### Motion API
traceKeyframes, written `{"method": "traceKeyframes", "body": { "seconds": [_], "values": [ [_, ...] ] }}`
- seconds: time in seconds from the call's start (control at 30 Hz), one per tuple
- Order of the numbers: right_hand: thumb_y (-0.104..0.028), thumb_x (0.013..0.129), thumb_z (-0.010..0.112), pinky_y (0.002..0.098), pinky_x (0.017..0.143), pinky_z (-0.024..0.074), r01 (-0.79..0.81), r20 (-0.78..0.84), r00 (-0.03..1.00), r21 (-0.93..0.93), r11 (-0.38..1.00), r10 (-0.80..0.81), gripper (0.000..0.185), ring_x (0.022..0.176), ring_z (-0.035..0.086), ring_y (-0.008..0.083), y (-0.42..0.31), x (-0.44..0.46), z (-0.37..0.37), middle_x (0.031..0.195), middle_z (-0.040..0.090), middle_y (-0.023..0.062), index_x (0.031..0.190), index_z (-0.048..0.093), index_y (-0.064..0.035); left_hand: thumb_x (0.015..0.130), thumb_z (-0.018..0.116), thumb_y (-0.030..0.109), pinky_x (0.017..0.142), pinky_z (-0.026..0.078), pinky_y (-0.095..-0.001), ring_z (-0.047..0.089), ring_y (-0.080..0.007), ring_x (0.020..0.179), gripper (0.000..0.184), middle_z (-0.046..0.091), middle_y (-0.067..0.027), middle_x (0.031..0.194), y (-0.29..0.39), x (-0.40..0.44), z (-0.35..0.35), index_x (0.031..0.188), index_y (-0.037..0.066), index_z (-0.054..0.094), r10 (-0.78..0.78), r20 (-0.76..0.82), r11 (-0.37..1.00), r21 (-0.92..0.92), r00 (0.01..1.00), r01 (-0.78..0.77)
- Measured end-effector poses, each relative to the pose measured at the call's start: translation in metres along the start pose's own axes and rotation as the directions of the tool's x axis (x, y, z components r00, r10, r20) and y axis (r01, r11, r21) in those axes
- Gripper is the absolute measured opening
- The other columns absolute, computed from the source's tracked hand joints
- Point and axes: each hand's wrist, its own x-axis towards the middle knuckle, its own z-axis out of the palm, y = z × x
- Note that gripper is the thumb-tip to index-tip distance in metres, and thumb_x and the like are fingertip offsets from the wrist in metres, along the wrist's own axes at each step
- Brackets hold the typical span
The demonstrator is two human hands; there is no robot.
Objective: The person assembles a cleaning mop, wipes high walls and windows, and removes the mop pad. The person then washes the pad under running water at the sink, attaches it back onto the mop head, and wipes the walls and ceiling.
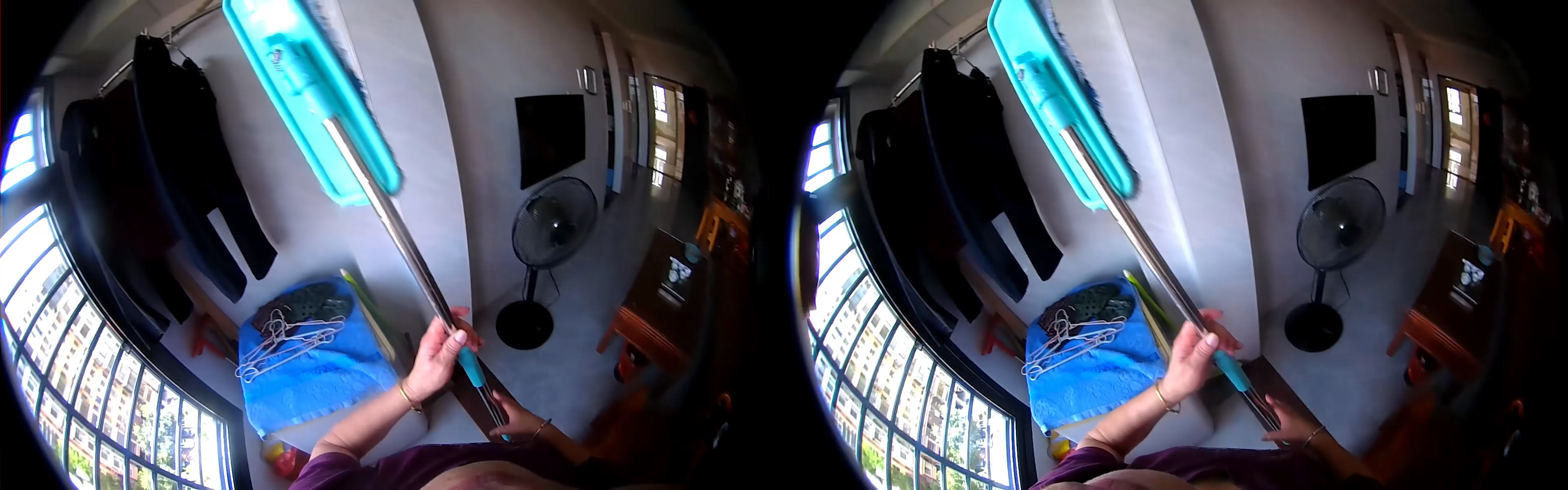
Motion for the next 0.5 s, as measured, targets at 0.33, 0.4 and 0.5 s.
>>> {"method": "traceKeyframes", "body": {
  "seconds": [0.33, 0.4, 0.5],
  "values": [
    [-0.011, 0.069, 0.078, 0.0271, 0.084, 0.0463, -0.449, 0.151, 0.889, 0.464, 0.763, 0.432, 0.068, 0.098, 0.058, 0.0164, 0.075, -0.007, 0.015, 0.110, 0.059, 0.0117, 0.127, 0.044, 0.0007, 0.091, 0.052, 0.024, 0.078, 0.049, -0.0448, 0.053, -0.0217, 0.071, 0.043, 0.047, -0.0064, 0.075, 0.107, 0.087, -0.030, 0.125, 0.002, 0.036, 0.155, 0.057, 0.981, -0.131, 0.986, -0.146],
    [-0.011, 0.070, 0.078, 0.0268, 0.083, 0.0468, -0.453, 0.136, 0.880, 0.526, 0.720, 0.455, 0.064, 0.096, 0.059, 0.0147, 0.048, 0.007, 0.011, 0.108, 0.060, 0.0111, 0.126, 0.047, 0.0006, 0.092, 0.051, 0.023, 0.076, 0.049, -0.0450, 0.054, -0.0218, 0.070, 0.042, 0.047, -0.0067, 0.074, 0.125, 0.102, -0.038, 0.124, 0.000, 0.036, 0.193, 0.057, 0.979, -0.084, 0.980, -0.188],
    [-0.011, 0.073, 0.076, 0.0266, 0.082, 0.0477, -0.306, 0.128, 0.950, 0.565, 0.766, 0.285, 0.055, 0.092, 0.060, 0.0146, 0.023, 0.033, 0.012, 0.100, 0.063, 0.0099, 0.121, 0.051, 0.0009, 0.093, 0.049, 0.022, 0.076, 0.050, -0.0430, 0.054, -0.0206, 0.069, 0.038, 0.047, -0.0074, 0.074, 0.170, 0.128, -0.055, 0.121, -0.001, 0.038, 0.281, 0.069, 0.959, 0.020, 0.957, -0.283]
  ]
}}
